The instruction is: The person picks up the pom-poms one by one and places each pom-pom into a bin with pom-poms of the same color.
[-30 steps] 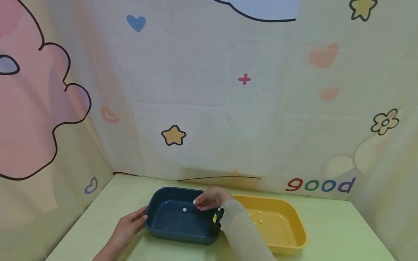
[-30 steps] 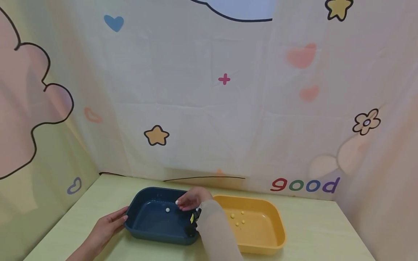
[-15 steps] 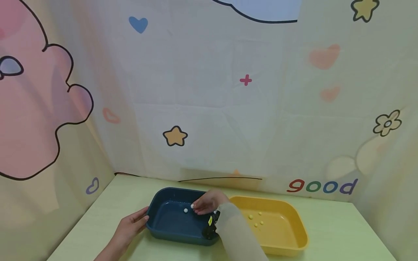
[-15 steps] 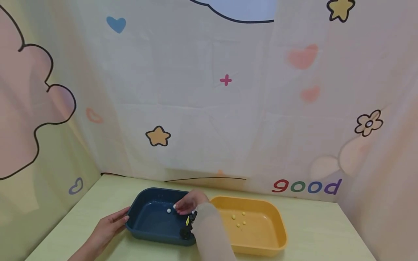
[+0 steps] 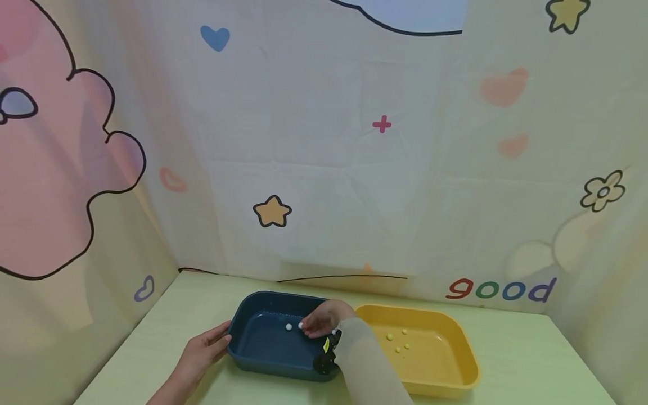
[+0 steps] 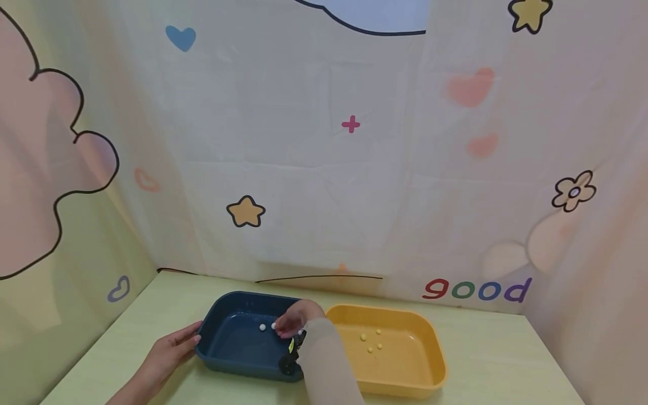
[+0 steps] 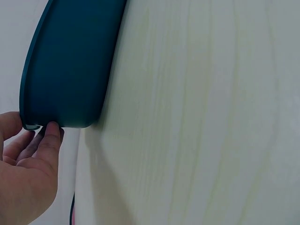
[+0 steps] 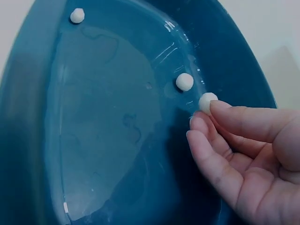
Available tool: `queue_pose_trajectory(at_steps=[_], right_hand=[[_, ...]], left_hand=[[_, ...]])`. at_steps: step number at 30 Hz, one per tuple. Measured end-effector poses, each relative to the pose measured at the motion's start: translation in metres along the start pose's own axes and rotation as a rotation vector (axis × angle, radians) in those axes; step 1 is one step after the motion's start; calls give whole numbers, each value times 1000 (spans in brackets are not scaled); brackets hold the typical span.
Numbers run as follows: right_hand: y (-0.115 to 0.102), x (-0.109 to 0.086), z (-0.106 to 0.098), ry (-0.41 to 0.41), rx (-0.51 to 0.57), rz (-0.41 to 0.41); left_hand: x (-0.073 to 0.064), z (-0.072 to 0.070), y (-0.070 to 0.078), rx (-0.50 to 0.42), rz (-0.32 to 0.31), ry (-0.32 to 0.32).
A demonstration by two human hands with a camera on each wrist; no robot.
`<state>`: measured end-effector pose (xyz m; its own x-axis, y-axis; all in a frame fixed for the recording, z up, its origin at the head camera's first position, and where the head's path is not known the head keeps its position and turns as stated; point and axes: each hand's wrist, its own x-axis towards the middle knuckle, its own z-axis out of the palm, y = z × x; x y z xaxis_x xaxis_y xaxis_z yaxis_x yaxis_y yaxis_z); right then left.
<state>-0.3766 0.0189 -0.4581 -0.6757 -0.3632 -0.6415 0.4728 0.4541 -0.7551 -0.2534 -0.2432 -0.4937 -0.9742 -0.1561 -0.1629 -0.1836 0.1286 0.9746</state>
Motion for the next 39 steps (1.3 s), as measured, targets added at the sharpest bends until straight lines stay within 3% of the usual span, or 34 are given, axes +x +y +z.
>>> queue_pose_trajectory(at_steps=[16, 28, 39], right_hand=[[0, -1, -2, 35, -93, 74], [0, 0, -1, 61, -196, 11], [-1, -6, -2, 77, -106, 15]], left_hand=[[0, 1, 1, -5, 5, 4], [0, 1, 0, 18, 1, 4], [-1, 0, -1, 7, 7, -1]])
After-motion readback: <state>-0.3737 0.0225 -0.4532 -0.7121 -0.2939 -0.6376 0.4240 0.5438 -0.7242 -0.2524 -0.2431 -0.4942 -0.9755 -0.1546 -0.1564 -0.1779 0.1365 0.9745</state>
